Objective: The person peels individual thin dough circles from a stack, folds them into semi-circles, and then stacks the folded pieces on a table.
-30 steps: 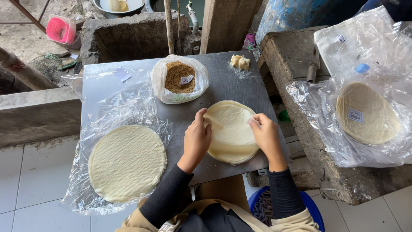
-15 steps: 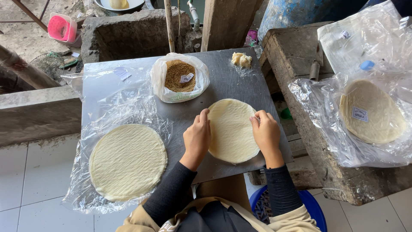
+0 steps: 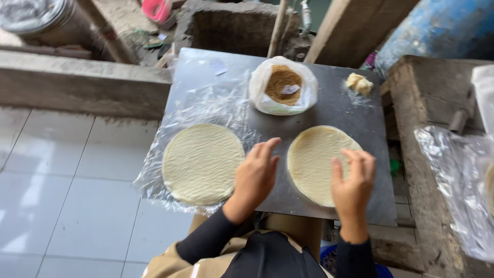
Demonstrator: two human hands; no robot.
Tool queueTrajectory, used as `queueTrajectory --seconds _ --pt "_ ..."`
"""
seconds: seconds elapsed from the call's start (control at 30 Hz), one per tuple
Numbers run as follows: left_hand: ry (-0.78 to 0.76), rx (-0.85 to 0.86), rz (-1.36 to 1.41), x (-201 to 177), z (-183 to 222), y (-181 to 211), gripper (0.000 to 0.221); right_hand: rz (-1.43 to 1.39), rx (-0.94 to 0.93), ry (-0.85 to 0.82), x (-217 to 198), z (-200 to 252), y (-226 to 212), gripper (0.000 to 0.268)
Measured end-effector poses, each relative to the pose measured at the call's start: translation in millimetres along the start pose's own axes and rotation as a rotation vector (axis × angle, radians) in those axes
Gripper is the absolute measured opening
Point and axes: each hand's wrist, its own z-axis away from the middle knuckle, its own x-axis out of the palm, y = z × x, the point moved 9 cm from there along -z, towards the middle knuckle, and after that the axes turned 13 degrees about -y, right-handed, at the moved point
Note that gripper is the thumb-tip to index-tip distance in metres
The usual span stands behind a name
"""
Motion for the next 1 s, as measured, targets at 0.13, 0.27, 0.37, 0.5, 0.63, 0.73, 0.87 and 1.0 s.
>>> queueTrajectory --seconds 0.13,0.27,0.37,0.5,0.63,0.73,0.87,1.0 --pt "0.137 -0.195 -0.129 -67 57 -66 0.042 -0.369 -0.427 -0.173 46 13 -112 0.022" --pt "0.137 -0.425 -0.284 -117 130 -111 0.070 -0.452 -0.601 -0.475 98 25 -196 0.029" --pt "0.080 -0.542 -0.253 -124 159 -132 0.098 -0.435 -0.691 -0.606 125 36 -238 0.038" --pt "0.080 -0.575 -0.251 -124 173 -144 0.106 -0.230 -0.809 -0.617 150 51 -279 0.059" --pt "0.092 -0.575 -0.326 -121 175 -151 0.101 -0.219 -0.754 -0.591 159 53 -281 0.045" --pt "0.107 -0.557 -0.293 -123 176 -150 0.097 -0.404 -0.571 -0.606 166 44 -262 0.021" --pt "0.085 -0.584 -0.101 -137 177 -144 0.094 -0.973 -0.194 -0.648 176 19 -215 0.017" --pt "0.277 -0.318 0.499 -144 162 -102 0.074 -1.250 -0.016 -0.390 132 -8 -165 0.015"
